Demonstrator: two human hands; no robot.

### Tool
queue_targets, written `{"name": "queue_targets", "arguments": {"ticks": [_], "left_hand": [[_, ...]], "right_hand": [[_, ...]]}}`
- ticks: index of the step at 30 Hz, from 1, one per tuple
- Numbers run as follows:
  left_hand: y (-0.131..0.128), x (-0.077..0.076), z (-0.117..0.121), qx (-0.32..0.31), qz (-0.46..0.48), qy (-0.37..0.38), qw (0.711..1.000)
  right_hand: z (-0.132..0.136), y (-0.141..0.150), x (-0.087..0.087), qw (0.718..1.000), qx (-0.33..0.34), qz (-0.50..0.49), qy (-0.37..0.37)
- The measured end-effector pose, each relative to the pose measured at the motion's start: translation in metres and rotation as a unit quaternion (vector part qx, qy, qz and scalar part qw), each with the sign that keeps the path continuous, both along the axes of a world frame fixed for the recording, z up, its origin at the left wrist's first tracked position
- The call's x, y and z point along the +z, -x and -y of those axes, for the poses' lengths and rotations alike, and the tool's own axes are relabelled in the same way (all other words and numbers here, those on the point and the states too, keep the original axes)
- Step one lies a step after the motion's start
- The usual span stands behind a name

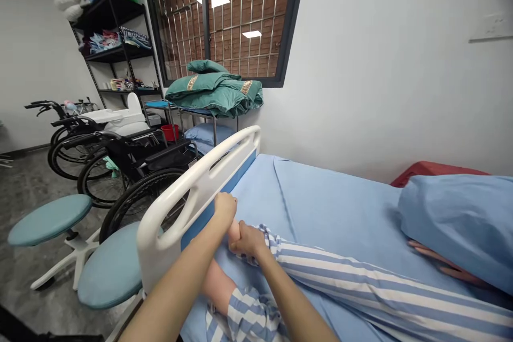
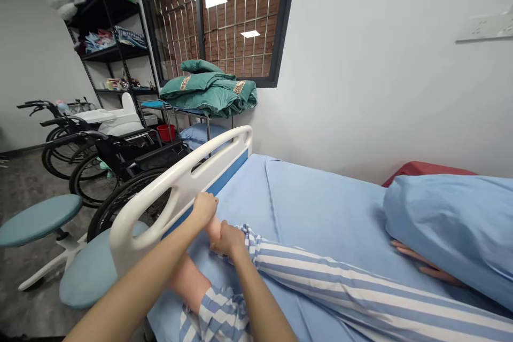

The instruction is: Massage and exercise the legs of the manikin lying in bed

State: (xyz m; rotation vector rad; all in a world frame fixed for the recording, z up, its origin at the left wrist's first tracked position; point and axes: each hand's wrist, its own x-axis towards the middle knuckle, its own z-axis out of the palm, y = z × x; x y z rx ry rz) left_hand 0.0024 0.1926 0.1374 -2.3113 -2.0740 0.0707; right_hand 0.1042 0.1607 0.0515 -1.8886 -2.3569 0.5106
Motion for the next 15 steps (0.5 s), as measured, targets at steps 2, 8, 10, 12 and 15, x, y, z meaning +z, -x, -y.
{"name": "queue_targets", "arguments": {"ticks": [2, 8, 10, 12, 15], "left_hand": [[-0.002, -0.001, -0.003, 0.002, -0.014, 0.003, 1.0], [0.002, -0.003, 0.008, 0.01, 0.008, -0.03, 0.999], [0.005, -0.004, 0.017, 0.027, 0.025, -0.05, 0.998], [0.009, -0.006, 0.027, 0.048, 0.04, -0.074, 0.995], [0.014, -0.01, 0.042, 0.068, 0.057, -0.104, 0.991]], "right_hand": [[0.0, 0.0, -0.003, 1.0, 0.001, 0.001, -0.008], [0.008, 0.0, 0.001, 1.0, 0.008, 0.011, -0.018], [0.012, 0.001, 0.004, 0.999, 0.005, 0.016, -0.031], [0.017, 0.003, 0.007, 0.999, 0.003, 0.016, -0.044], [0.022, 0.005, 0.009, 0.998, -0.004, 0.011, -0.054]]}}
